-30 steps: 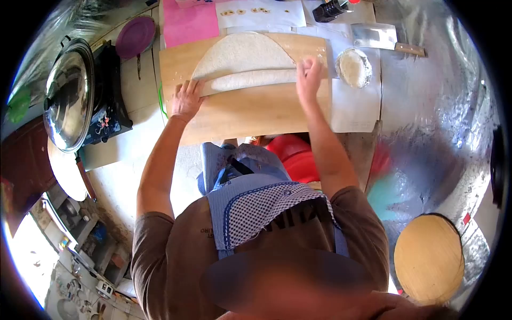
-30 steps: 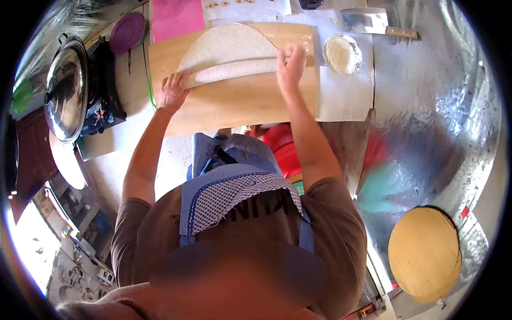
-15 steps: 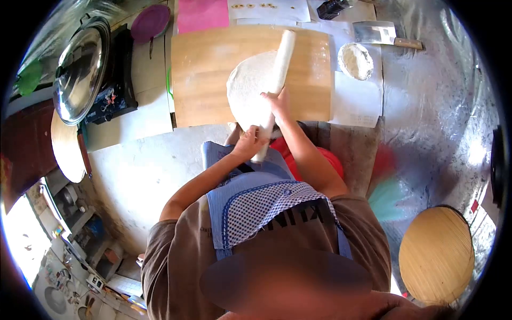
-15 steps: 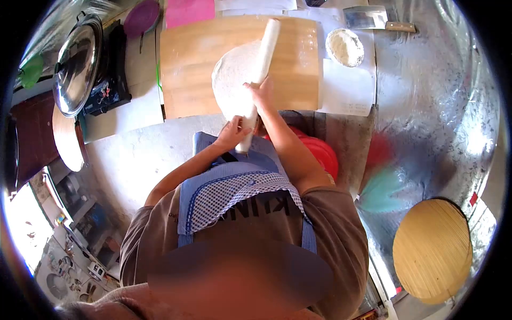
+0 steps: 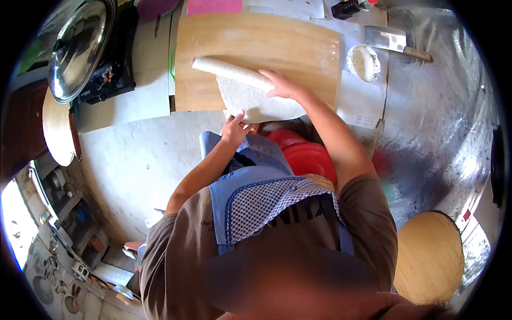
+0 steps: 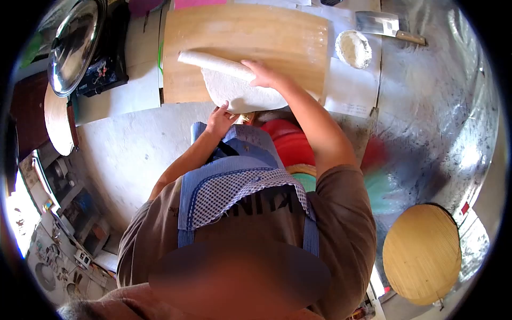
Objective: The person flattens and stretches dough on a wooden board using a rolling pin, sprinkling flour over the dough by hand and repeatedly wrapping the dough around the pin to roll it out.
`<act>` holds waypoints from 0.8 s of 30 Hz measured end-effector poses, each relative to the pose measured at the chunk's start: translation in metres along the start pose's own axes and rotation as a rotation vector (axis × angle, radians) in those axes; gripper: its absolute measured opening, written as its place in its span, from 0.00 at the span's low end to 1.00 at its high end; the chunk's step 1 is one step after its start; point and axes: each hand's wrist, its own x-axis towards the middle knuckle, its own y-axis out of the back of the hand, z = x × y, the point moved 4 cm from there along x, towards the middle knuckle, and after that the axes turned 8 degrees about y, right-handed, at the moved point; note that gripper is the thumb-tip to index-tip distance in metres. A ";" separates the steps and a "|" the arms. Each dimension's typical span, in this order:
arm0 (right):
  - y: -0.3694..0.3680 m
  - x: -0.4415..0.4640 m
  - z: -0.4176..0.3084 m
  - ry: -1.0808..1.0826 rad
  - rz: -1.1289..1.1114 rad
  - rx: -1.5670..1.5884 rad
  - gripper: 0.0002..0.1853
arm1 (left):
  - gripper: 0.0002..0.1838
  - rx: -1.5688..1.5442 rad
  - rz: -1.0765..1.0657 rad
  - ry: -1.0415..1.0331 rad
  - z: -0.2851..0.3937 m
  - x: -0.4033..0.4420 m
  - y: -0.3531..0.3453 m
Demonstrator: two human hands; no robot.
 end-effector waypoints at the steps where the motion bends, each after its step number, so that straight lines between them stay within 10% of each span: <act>1: 0.009 0.004 -0.011 -0.003 -0.006 0.001 0.46 | 0.23 -0.005 0.003 0.004 -0.004 0.001 0.001; 7: 0.013 0.012 -0.035 0.037 -0.144 -0.339 0.43 | 0.18 0.101 -0.034 0.070 -0.017 0.003 -0.005; 10: -0.008 -0.016 -0.065 0.114 0.295 -0.654 0.43 | 0.18 0.249 -0.099 0.077 -0.014 0.007 0.000; 24: -0.015 0.002 -0.046 0.090 0.277 -0.614 0.34 | 0.21 0.307 -0.098 0.269 -0.002 -0.018 0.009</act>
